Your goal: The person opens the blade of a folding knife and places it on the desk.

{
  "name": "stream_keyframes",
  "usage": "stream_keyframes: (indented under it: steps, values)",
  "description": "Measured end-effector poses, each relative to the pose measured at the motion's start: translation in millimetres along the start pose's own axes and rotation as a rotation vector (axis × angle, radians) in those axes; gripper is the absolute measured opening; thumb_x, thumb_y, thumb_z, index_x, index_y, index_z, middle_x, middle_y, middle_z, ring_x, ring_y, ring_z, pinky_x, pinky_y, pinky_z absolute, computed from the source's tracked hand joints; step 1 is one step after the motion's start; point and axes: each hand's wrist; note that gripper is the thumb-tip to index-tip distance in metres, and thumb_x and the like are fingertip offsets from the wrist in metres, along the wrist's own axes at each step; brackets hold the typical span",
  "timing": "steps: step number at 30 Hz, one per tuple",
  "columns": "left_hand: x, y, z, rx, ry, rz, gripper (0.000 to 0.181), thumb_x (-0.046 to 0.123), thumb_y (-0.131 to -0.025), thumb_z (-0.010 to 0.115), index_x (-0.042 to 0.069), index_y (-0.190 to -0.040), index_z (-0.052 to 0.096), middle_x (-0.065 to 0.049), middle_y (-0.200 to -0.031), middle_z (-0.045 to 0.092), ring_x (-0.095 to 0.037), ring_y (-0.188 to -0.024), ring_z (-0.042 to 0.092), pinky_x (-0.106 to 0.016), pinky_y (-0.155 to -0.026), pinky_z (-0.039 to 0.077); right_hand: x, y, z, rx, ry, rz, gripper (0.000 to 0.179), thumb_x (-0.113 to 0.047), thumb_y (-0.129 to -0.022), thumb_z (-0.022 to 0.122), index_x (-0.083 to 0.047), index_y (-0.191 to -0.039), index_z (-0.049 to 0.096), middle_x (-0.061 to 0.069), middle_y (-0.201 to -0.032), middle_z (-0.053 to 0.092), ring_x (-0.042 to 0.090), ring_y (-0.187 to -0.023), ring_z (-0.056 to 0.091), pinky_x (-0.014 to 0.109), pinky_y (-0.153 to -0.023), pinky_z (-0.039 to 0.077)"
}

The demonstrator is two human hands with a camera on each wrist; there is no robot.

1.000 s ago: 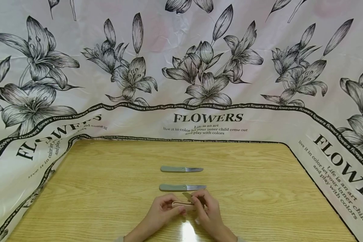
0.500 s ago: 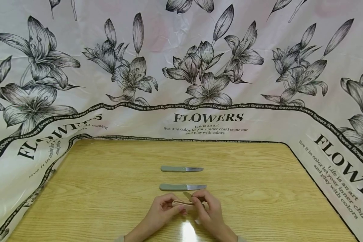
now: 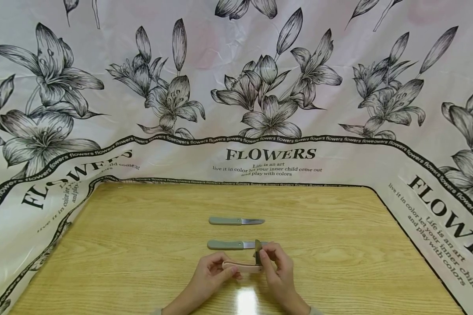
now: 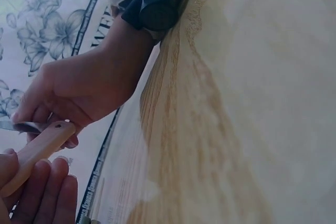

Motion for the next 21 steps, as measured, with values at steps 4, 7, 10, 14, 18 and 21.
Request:
stream_keyframes:
  steps: [4,7,10,14,18,21]
  values:
    - [0.0,0.9,-0.2,0.007,-0.004,-0.015,0.01,0.0,-0.097,0.06,-0.01,-0.101,0.06,-0.033,-0.092,0.065,-0.024,-0.085,0.072,-0.04,-0.079,0.059,0.2,0.0,0.0,-0.013,-0.006,0.01,0.03,0.031,-0.078,0.05,0.01,-0.099,0.058,0.016,-0.086,0.064,0.016,-0.076,0.065,0.018,-0.069,0.055]
    - [0.4,0.9,0.1,0.003,-0.003,-0.03,0.011,0.001,-0.097,0.061,-0.009,-0.1,0.06,-0.034,-0.093,0.065,-0.022,-0.085,0.072,-0.039,-0.079,0.059,0.5,-0.1,0.3,-0.027,-0.021,0.007,0.028,0.03,-0.081,0.05,0.009,-0.099,0.057,0.016,-0.084,0.064,0.019,-0.072,0.064,0.019,-0.067,0.055]
    - [1.0,0.9,0.7,-0.006,0.004,-0.032,0.012,0.001,-0.097,0.062,-0.01,-0.101,0.06,-0.037,-0.095,0.063,-0.022,-0.086,0.071,-0.04,-0.078,0.059,0.5,-0.6,0.4,-0.037,-0.037,0.002,0.024,0.028,-0.084,0.05,0.008,-0.097,0.056,0.016,-0.082,0.064,0.023,-0.068,0.062,0.02,-0.064,0.054]
    - [0.8,0.4,1.2,-0.01,0.022,-0.022,0.011,0.0,-0.097,0.061,-0.011,-0.102,0.06,-0.036,-0.096,0.063,-0.022,-0.085,0.071,-0.041,-0.078,0.059,-1.4,-2.3,0.5,-0.029,-0.037,-0.001,0.02,0.025,-0.087,0.051,0.007,-0.096,0.056,0.016,-0.081,0.064,0.024,-0.067,0.061,0.02,-0.063,0.054]
    - [-0.2,0.2,0.8,0.001,0.027,-0.002,0.011,-0.001,-0.096,0.061,-0.011,-0.101,0.06,-0.032,-0.096,0.065,-0.023,-0.084,0.071,-0.042,-0.077,0.06,-0.1,-2.4,0.2,-0.011,-0.045,0.002,0.021,0.026,-0.086,0.05,0.007,-0.094,0.056,0.016,-0.081,0.063,0.019,-0.064,0.059,0.02,-0.057,0.051]
    - [-0.7,0.3,-0.3,0.018,0.012,0.029,0.01,-0.002,-0.096,0.06,-0.011,-0.1,0.06,-0.033,-0.091,0.065,-0.027,-0.082,0.072,-0.041,-0.076,0.06,2.6,-2.2,-0.8,0.013,-0.052,0.005,0.022,0.028,-0.085,0.049,0.008,-0.093,0.056,0.016,-0.08,0.063,0.017,-0.06,0.056,0.022,-0.052,0.049]
Point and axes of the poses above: each hand's wrist, its own y-axis away from the middle knuckle, its own z-axis out of the palm, x = y × z
